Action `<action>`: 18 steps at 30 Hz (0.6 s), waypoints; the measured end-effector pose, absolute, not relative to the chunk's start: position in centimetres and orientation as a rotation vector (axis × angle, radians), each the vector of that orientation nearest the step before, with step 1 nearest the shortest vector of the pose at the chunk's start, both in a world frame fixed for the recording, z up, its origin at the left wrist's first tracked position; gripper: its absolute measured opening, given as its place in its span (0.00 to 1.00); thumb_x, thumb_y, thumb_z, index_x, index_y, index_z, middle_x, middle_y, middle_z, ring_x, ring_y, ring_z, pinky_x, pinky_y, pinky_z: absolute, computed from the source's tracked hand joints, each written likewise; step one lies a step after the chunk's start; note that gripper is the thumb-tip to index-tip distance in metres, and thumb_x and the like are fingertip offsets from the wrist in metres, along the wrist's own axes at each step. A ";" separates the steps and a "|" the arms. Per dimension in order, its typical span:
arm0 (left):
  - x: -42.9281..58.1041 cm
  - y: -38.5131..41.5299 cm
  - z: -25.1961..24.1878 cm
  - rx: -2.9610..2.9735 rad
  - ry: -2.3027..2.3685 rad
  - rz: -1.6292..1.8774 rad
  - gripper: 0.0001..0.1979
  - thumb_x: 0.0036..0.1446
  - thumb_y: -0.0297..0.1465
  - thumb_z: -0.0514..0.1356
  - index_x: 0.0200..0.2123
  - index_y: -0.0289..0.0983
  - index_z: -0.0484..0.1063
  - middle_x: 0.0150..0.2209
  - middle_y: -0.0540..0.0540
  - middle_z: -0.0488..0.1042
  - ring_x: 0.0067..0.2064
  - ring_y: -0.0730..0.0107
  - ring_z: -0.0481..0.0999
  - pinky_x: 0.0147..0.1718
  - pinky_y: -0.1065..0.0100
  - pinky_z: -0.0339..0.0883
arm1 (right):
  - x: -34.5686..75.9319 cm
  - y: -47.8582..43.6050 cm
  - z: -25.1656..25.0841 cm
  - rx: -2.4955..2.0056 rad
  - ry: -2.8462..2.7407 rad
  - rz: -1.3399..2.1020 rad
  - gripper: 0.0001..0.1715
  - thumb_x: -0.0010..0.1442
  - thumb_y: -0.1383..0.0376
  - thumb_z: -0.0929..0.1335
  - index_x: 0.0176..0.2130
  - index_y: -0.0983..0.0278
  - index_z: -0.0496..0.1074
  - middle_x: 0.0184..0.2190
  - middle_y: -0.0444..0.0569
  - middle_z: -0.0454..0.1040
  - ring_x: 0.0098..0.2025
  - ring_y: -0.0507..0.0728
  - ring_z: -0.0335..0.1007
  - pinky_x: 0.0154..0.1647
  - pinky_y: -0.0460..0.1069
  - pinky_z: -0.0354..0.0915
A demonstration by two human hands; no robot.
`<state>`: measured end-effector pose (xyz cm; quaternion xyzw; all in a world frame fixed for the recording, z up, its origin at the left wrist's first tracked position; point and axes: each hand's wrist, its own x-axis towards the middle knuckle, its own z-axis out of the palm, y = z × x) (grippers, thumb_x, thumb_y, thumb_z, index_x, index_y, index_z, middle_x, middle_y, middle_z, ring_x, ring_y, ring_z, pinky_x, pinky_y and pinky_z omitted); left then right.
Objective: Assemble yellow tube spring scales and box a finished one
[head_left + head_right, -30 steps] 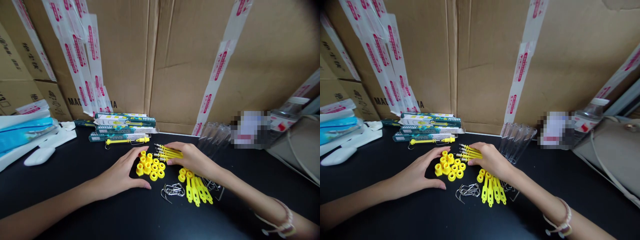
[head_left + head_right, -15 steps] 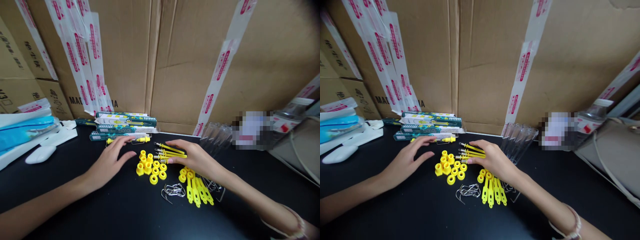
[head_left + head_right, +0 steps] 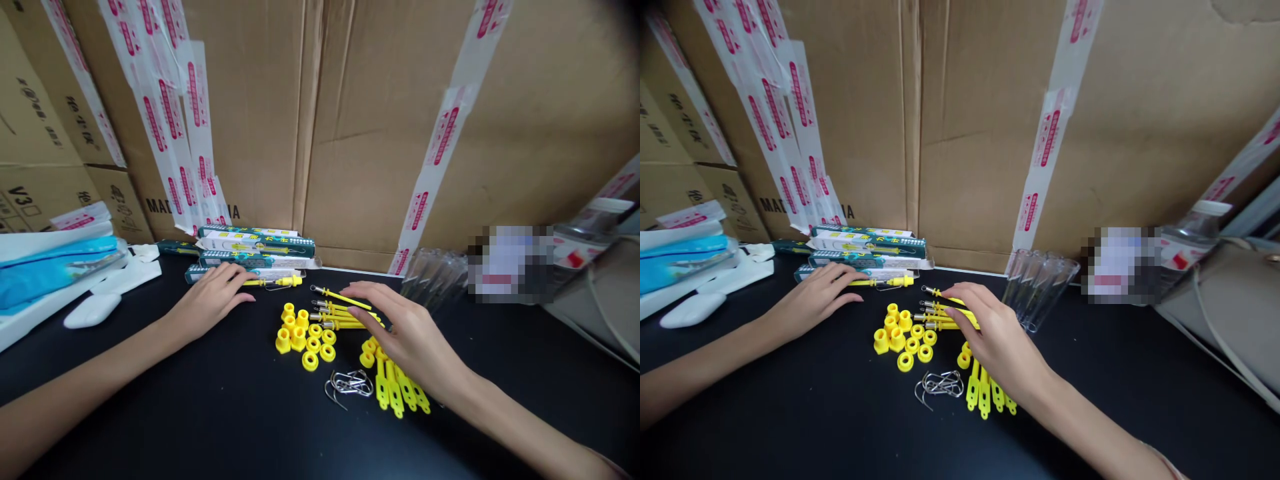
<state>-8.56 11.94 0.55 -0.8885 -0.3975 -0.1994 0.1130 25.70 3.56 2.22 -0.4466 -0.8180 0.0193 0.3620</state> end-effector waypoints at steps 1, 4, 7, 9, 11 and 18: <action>-8.5 11.9 0.5 -2.589 -1.164 -0.568 0.24 0.75 0.47 0.47 0.55 0.37 0.73 0.48 0.39 0.76 0.51 0.50 0.74 0.52 0.52 0.68 | 25.7 3.2 2.1 -1.133 -2.099 0.023 0.12 0.73 0.66 0.64 0.53 0.60 0.74 0.53 0.54 0.81 0.57 0.62 0.78 0.57 0.59 0.75; -8.5 12.0 0.2 -2.520 -1.168 -0.545 0.23 0.75 0.45 0.47 0.49 0.35 0.75 0.43 0.38 0.78 0.46 0.49 0.74 0.45 0.54 0.68 | 26.0 1.7 1.4 -1.086 -2.061 -0.081 0.11 0.73 0.69 0.64 0.51 0.62 0.73 0.49 0.55 0.81 0.56 0.62 0.77 0.58 0.58 0.73; -8.5 12.0 0.0 -2.442 -1.177 -0.581 0.20 0.76 0.39 0.47 0.44 0.35 0.75 0.41 0.37 0.79 0.43 0.49 0.75 0.41 0.55 0.66 | 26.1 -0.1 0.9 -1.063 -2.015 -0.254 0.10 0.72 0.72 0.65 0.49 0.62 0.73 0.42 0.52 0.82 0.47 0.59 0.79 0.52 0.54 0.73; -8.4 12.0 0.1 -2.382 -1.180 -0.645 0.18 0.76 0.35 0.46 0.45 0.35 0.74 0.41 0.37 0.79 0.43 0.50 0.76 0.40 0.55 0.66 | 26.1 -1.1 0.8 -1.062 -1.989 -0.280 0.10 0.72 0.72 0.65 0.48 0.62 0.74 0.39 0.50 0.82 0.42 0.57 0.80 0.47 0.51 0.73; -8.4 11.8 0.4 -2.337 -1.159 -0.720 0.17 0.76 0.32 0.44 0.46 0.34 0.71 0.40 0.38 0.79 0.42 0.52 0.78 0.40 0.56 0.67 | 25.8 -1.8 0.7 -1.074 -1.951 -0.229 0.08 0.72 0.71 0.66 0.47 0.61 0.74 0.36 0.47 0.81 0.37 0.55 0.80 0.41 0.48 0.72; -6.7 7.3 1.2 -2.376 -0.754 -0.913 0.14 0.77 0.31 0.43 0.50 0.35 0.67 0.38 0.42 0.80 0.32 0.64 0.79 0.31 0.65 0.71 | 24.4 -4.0 0.7 -1.073 -2.019 0.098 0.17 0.78 0.58 0.58 0.40 0.58 0.69 0.25 0.38 0.76 0.23 0.49 0.75 0.25 0.43 0.66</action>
